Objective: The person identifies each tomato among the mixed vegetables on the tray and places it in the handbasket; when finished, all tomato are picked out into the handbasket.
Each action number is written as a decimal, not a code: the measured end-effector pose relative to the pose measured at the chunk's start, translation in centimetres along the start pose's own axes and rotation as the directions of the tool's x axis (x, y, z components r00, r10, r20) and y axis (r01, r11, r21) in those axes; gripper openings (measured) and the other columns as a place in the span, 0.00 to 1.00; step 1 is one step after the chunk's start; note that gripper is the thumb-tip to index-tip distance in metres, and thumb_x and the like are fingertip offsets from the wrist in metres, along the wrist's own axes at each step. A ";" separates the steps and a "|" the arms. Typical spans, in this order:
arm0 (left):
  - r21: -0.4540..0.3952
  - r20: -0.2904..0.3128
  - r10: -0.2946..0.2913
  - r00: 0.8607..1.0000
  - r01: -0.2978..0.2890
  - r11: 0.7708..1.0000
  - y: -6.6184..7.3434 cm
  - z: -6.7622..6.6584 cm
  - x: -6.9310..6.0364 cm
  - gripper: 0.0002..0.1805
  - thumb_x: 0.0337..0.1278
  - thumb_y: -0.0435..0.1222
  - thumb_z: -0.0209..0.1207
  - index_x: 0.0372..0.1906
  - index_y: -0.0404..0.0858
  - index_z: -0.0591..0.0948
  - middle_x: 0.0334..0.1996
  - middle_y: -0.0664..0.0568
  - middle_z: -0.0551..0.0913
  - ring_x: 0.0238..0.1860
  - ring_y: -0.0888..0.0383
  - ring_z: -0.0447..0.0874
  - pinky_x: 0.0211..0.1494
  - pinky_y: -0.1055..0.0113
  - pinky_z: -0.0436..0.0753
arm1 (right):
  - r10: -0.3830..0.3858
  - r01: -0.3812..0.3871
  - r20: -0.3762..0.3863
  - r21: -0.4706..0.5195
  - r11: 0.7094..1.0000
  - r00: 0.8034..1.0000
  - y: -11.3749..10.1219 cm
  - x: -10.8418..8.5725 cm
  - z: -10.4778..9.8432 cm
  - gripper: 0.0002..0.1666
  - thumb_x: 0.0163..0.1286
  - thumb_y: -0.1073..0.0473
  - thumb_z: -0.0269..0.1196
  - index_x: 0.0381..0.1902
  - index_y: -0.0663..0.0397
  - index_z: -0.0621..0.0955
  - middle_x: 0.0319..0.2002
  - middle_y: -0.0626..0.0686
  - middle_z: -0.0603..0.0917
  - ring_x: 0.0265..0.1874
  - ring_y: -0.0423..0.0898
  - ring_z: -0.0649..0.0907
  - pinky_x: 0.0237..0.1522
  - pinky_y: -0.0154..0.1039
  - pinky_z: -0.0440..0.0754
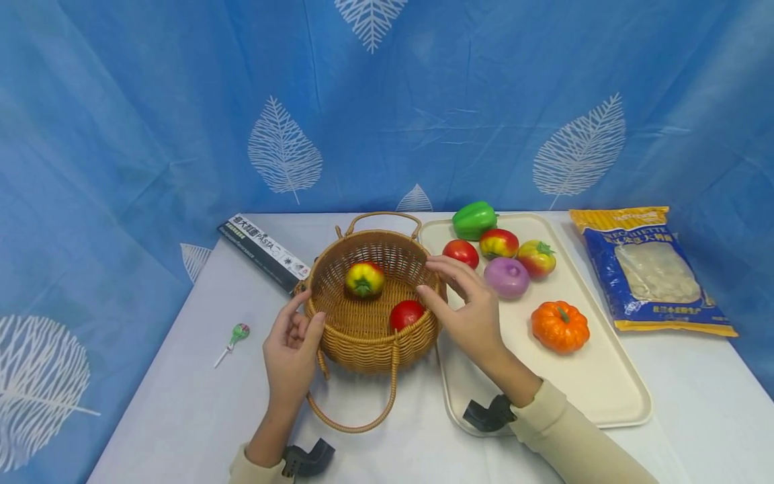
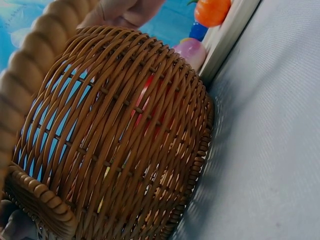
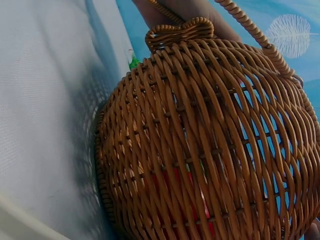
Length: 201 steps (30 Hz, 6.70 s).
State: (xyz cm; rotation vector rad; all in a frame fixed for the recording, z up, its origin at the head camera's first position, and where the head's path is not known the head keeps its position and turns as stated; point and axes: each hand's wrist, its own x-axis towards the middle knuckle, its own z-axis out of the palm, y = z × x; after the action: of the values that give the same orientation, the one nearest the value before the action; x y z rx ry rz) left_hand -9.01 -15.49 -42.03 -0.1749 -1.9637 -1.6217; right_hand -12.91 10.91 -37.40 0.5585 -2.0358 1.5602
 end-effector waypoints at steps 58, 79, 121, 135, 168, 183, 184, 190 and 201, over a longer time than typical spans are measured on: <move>-0.005 -0.014 -0.052 0.999 0.052 0.999 0.0 0.1 -0.1 0.22 0.66 0.28 0.65 0.64 0.41 0.81 0.17 0.52 0.58 0.18 0.62 0.54 0.17 0.70 0.56 | 0.573 -0.416 0.336 -0.437 0.798 0.747 12.8 4.0 -24.9 0.38 0.74 0.48 0.66 0.76 0.52 0.67 0.72 0.62 0.68 0.68 0.60 0.72 0.46 0.18 0.74; 0.011 -0.012 -0.049 0.999 0.049 0.999 -0.3 0.1 0.0 0.23 0.65 0.28 0.65 0.64 0.40 0.80 0.17 0.53 0.58 0.18 0.61 0.55 0.17 0.69 0.57 | 0.661 -0.498 0.399 -0.442 0.746 0.636 15.4 5.3 -22.5 0.48 0.70 0.41 0.68 0.80 0.50 0.62 0.78 0.66 0.57 0.70 0.73 0.65 0.59 0.66 0.74; -0.014 -0.017 -0.046 0.999 0.046 0.999 -0.5 0.1 -0.3 0.23 0.65 0.27 0.65 0.64 0.37 0.81 0.17 0.53 0.57 0.18 0.63 0.54 0.18 0.71 0.56 | 0.482 -0.407 0.229 -0.308 0.860 0.846 5.2 6.2 -19.9 0.39 0.73 0.51 0.67 0.78 0.35 0.67 0.76 0.52 0.64 0.69 0.66 0.69 0.46 0.20 0.75; -0.013 -0.002 -0.050 0.999 0.050 0.999 -0.5 -0.1 -0.5 0.22 0.67 0.29 0.65 0.64 0.40 0.81 0.17 0.51 0.57 0.19 0.60 0.54 0.19 0.70 0.57 | 0.368 -0.336 0.250 -0.160 0.928 0.896 0.9 6.0 -15.2 0.37 0.71 0.58 0.69 0.75 0.37 0.71 0.74 0.47 0.67 0.67 0.60 0.74 0.49 0.28 0.80; 0.015 0.005 -0.039 0.999 0.039 0.999 -0.6 -0.1 -0.5 0.23 0.66 0.30 0.65 0.64 0.44 0.81 0.17 0.53 0.57 0.18 0.61 0.53 0.18 0.70 0.57 | 0.311 -0.342 0.366 0.023 0.939 0.877 -0.4 7.7 -7.1 0.37 0.67 0.55 0.73 0.72 0.37 0.74 0.67 0.47 0.75 0.61 0.51 0.80 0.52 0.37 0.83; -0.001 0.010 -0.044 0.999 0.044 0.999 -0.5 -0.2 -0.4 0.23 0.66 0.28 0.65 0.64 0.42 0.81 0.17 0.52 0.57 0.18 0.59 0.53 0.18 0.70 0.57 | 0.286 -0.346 0.463 0.049 0.937 0.839 1.9 7.0 -4.2 0.37 0.65 0.56 0.74 0.71 0.42 0.76 0.69 0.47 0.73 0.65 0.53 0.77 0.54 0.42 0.82; 0.000 0.009 -0.044 0.999 0.044 0.999 -0.5 -0.2 -0.4 0.23 0.66 0.28 0.65 0.64 0.42 0.81 0.17 0.52 0.57 0.18 0.59 0.53 0.18 0.70 0.57 | 0.283 -0.343 0.465 0.047 0.938 0.838 2.1 7.0 -4.1 0.37 0.65 0.56 0.75 0.71 0.42 0.76 0.69 0.47 0.73 0.65 0.54 0.77 0.55 0.42 0.82; 0.003 0.009 -0.047 0.999 0.047 0.999 -0.3 -0.2 -0.4 0.23 0.66 0.29 0.65 0.65 0.43 0.80 0.17 0.51 0.58 0.19 0.58 0.54 0.18 0.70 0.57 | 0.256 -0.318 0.475 0.053 0.947 0.842 2.6 6.8 -3.4 0.36 0.65 0.57 0.75 0.70 0.45 0.76 0.68 0.48 0.73 0.65 0.54 0.78 0.58 0.44 0.80; 0.000 0.010 -0.045 0.999 0.045 0.999 -0.5 -0.3 -0.4 0.23 0.66 0.28 0.64 0.64 0.43 0.81 0.17 0.51 0.57 0.18 0.59 0.53 0.18 0.70 0.56 | 0.202 -0.230 0.474 0.002 0.973 0.857 2.6 6.4 -2.6 0.35 0.62 0.57 0.77 0.67 0.48 0.79 0.66 0.48 0.77 0.63 0.49 0.79 0.63 0.40 0.76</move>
State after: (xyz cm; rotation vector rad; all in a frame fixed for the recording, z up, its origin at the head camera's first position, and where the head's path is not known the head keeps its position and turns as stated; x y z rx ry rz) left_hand -8.84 -15.79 -42.62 -0.1396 -1.9882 -1.6522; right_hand -19.12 13.97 -34.86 0.8237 -2.4936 1.7473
